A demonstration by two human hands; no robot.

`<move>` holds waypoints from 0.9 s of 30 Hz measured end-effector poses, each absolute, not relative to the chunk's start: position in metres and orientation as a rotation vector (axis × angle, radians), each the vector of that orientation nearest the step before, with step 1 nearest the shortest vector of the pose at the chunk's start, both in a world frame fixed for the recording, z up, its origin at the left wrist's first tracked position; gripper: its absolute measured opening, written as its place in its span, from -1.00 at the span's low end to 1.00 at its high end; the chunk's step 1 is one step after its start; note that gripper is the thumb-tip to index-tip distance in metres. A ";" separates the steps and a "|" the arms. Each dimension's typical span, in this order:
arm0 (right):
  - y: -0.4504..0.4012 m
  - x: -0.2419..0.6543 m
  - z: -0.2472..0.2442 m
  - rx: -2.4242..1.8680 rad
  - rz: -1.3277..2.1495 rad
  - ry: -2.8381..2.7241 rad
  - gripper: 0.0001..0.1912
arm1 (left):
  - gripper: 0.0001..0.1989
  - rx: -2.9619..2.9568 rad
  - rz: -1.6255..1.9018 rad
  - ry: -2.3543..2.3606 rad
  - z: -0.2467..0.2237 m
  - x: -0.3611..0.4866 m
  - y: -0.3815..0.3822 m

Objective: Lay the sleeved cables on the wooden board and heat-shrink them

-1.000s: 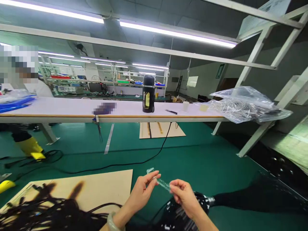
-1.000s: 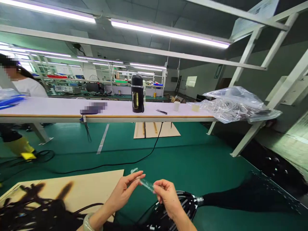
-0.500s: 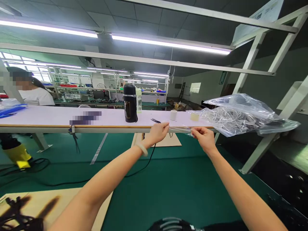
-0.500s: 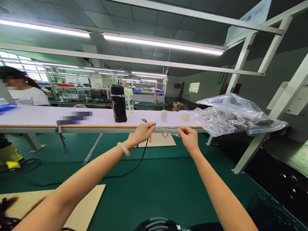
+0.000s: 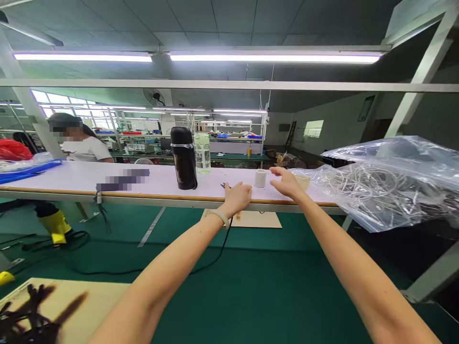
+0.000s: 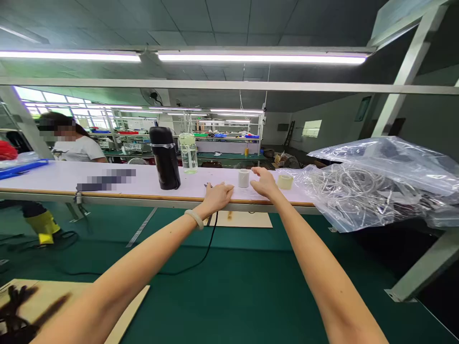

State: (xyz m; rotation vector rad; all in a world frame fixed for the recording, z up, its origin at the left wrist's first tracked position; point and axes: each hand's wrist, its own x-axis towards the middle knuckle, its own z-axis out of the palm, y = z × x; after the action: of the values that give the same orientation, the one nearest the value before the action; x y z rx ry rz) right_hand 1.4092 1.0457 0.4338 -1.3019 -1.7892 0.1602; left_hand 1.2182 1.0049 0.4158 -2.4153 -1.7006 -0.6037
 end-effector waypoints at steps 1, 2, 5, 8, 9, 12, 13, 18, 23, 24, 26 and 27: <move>1.052 1.402 0.437 -1.296 0.145 -1.836 -0.44 | -0.65 -2.414 -0.590 -1.716 0.416 1.218 1.005; 1.059 1.394 0.440 -1.303 0.129 -1.891 -0.41 | -0.65 -2.418 -0.570 -1.731 0.416 1.218 1.005; 1.076 1.380 0.440 -1.352 0.099 -2.047 -0.36 | -0.64 -2.423 -0.518 -1.752 0.416 1.218 1.006; 1.078 1.380 0.436 -1.282 0.077 -2.052 -0.41 | -0.64 -2.415 -0.514 -1.721 0.414 1.219 1.006; 1.074 1.382 0.435 -1.240 0.070 -2.009 -0.41 | -0.64 -2.410 -0.521 -1.710 0.414 1.219 1.006; 1.055 1.390 0.436 -1.103 0.078 -1.920 -0.39 | -0.65 -2.386 -0.536 -1.705 0.413 1.220 1.005; 1.049 1.392 0.436 -1.066 0.086 -1.929 -0.39 | -0.65 -2.378 -0.533 -1.708 0.413 1.221 1.005; 1.039 1.393 0.427 -1.122 0.133 -2.069 -0.40 | -0.62 -2.354 -0.495 -1.725 0.414 1.221 1.005; 1.024 1.389 0.421 -1.159 0.053 -2.033 -0.21 | -0.58 -2.293 -0.605 -1.657 0.411 1.221 1.004; 1.013 1.392 0.420 -1.120 0.012 -2.007 -0.19 | -0.56 -2.281 -0.646 -1.621 0.408 1.220 1.003; 0.981 1.404 0.411 -1.019 -0.045 -1.932 -0.23 | -0.55 -2.277 -0.719 -1.530 0.403 1.217 1.001; 0.961 1.413 0.401 -0.983 -0.052 -1.882 -0.28 | -0.55 -2.280 -0.758 -1.488 0.399 1.214 0.999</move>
State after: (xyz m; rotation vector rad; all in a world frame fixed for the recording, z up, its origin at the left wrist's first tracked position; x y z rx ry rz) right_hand 1.4129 0.9614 0.4014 -0.9832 -1.8819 -0.0520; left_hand 1.2142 0.9991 0.3988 -2.2795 -1.4878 -0.7580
